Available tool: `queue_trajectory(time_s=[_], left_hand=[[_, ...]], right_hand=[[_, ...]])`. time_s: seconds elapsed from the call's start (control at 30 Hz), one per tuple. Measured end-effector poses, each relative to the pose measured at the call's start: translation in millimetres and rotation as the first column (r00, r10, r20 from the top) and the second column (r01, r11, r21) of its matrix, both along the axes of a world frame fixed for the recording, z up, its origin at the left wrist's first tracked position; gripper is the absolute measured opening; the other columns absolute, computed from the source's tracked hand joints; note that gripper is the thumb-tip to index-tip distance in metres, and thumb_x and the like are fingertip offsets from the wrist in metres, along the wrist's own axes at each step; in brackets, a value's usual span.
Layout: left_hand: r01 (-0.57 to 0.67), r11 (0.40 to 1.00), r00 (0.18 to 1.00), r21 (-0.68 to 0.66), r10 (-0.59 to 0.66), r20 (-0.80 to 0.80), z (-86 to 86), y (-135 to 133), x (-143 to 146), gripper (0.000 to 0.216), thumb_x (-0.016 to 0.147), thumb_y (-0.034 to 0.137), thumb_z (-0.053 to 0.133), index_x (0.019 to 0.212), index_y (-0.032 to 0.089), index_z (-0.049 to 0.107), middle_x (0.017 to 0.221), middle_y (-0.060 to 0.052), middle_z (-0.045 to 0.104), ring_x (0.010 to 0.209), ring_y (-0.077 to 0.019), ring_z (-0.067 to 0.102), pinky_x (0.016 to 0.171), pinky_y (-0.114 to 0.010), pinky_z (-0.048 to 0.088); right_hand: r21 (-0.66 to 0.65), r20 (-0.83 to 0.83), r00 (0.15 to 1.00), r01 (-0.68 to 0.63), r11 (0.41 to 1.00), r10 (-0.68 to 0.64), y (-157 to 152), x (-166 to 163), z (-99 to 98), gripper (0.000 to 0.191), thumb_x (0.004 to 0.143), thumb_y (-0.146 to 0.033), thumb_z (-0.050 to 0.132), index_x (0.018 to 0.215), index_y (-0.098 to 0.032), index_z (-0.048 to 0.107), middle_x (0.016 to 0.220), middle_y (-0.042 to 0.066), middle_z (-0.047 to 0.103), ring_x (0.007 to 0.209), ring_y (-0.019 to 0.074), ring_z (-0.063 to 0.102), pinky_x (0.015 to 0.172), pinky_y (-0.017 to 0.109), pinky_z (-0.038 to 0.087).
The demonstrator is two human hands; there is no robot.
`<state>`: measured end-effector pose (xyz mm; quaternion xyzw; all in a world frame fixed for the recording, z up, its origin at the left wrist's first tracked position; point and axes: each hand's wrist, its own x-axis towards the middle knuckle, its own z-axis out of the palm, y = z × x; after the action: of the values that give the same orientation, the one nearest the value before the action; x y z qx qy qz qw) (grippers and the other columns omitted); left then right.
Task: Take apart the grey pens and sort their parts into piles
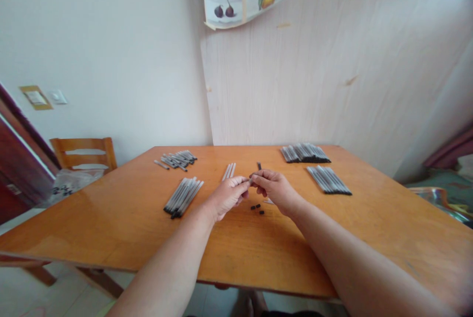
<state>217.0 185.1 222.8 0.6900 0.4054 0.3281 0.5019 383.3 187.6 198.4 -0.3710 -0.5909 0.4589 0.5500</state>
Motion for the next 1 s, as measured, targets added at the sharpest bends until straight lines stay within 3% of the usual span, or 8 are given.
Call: queue_trajectory(time_s=[0.17,0.4,0.6,1.0], left_hand=[[-0.018,1.000,0.999,0.014,0.018,-0.027,-2.2,1.8,1.7,0.041,0.080,0.056,0.052,0.087,0.016,0.057,0.063,0.003,0.047,0.048,-0.0054,0.033,0.045,-0.019,0.018],[-0.015,0.980,0.996,0.199,0.032,-0.083,-4.4,1.7,2.3,0.038,0.083,0.053,0.050,0.083,0.016,0.061,0.064,0.002,0.045,0.059,-0.0094,0.038,0.054,-0.021,0.028],[-0.051,0.966,0.991,0.252,0.081,-0.108,-1.0,-0.1,6.0,0.037,0.082,0.052,0.051,0.078,0.017,0.061,0.062,0.002,0.043,0.058,-0.0114,0.037,0.056,-0.023,0.028],[-0.077,0.949,0.989,0.307,0.112,-0.096,-1.3,0.6,9.3,0.031,0.084,0.043,0.052,0.078,0.014,0.061,0.074,-0.002,0.058,0.070,-0.0134,0.049,0.066,-0.024,0.036]], right_hand=[[0.010,0.039,0.999,-0.002,1.000,0.002,0.3,0.7,0.0,0.025,0.077,-0.042,0.059,0.080,-0.017,0.063,0.070,0.001,0.062,0.052,0.0078,0.045,0.048,0.021,0.035],[-0.013,0.059,0.998,-0.018,1.000,0.019,3.4,2.3,-3.8,0.027,0.077,-0.044,0.060,0.079,-0.017,0.061,0.065,0.000,0.058,0.053,0.0084,0.050,0.046,0.020,0.034],[-0.013,0.029,0.999,-0.045,0.999,0.046,3.0,1.6,-4.5,0.029,0.077,-0.045,0.061,0.081,-0.016,0.061,0.066,0.000,0.059,0.055,0.0088,0.054,0.047,0.020,0.035],[-0.008,0.037,0.999,-0.030,1.000,0.030,1.9,-0.1,-4.1,0.027,0.079,-0.043,0.059,0.081,-0.016,0.061,0.068,0.001,0.061,0.058,0.0096,0.057,0.051,0.021,0.036]])
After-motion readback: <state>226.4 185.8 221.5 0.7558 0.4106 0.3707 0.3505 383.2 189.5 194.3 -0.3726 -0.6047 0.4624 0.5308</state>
